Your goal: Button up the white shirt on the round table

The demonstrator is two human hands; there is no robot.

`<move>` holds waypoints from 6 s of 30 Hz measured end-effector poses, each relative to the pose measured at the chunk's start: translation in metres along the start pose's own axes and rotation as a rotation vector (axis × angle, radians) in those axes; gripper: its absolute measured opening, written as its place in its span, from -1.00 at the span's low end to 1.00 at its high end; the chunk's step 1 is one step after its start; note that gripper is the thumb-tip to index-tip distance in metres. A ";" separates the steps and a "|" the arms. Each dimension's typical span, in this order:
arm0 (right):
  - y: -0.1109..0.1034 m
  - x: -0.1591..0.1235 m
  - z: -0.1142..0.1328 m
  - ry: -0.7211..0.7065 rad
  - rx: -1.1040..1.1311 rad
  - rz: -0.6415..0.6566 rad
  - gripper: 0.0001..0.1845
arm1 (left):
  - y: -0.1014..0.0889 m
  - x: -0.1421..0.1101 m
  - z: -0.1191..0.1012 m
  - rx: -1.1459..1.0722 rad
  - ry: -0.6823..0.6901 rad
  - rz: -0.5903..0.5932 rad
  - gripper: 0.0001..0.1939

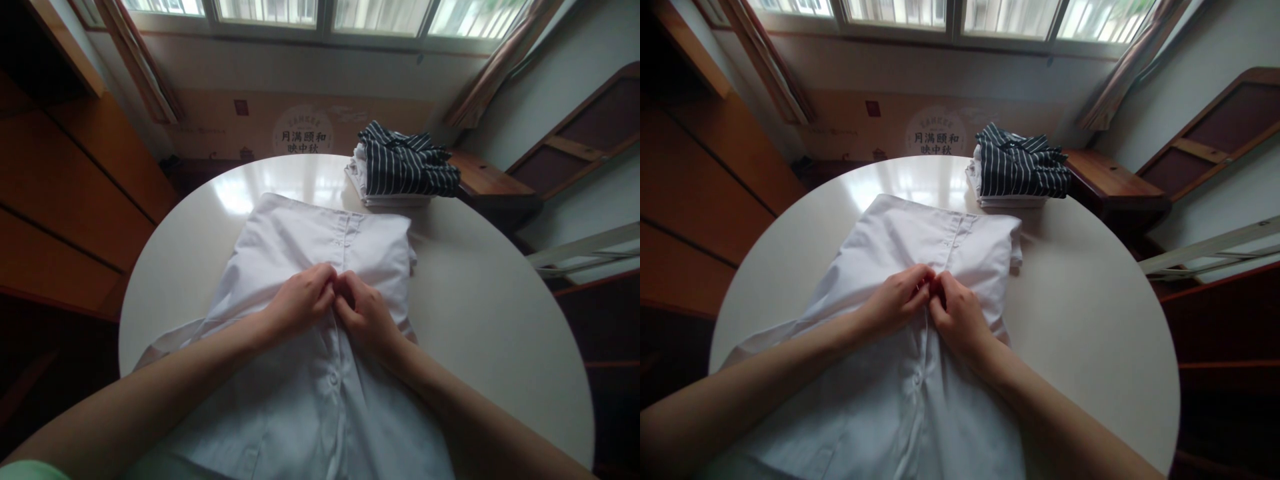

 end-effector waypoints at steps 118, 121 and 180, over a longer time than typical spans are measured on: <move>0.000 0.000 0.001 0.004 -0.038 0.003 -0.92 | 0.001 0.000 -0.002 0.075 0.035 0.036 -0.93; 0.000 0.000 0.002 -0.014 -0.043 0.004 -0.93 | 0.000 0.000 -0.003 0.078 0.036 0.037 -0.92; -0.007 0.000 0.009 -0.050 -0.096 -0.076 -0.90 | -0.009 0.004 0.003 -0.302 -0.159 0.032 -0.92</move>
Point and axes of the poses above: each hand's wrist, its own x-axis towards the middle knuckle, its own y-axis out of the palm, z = x × y, the point moved 6 cm from there along x, towards the middle knuckle, and after that the axes turned 10 degrees about -y, right-handed, at the moved point
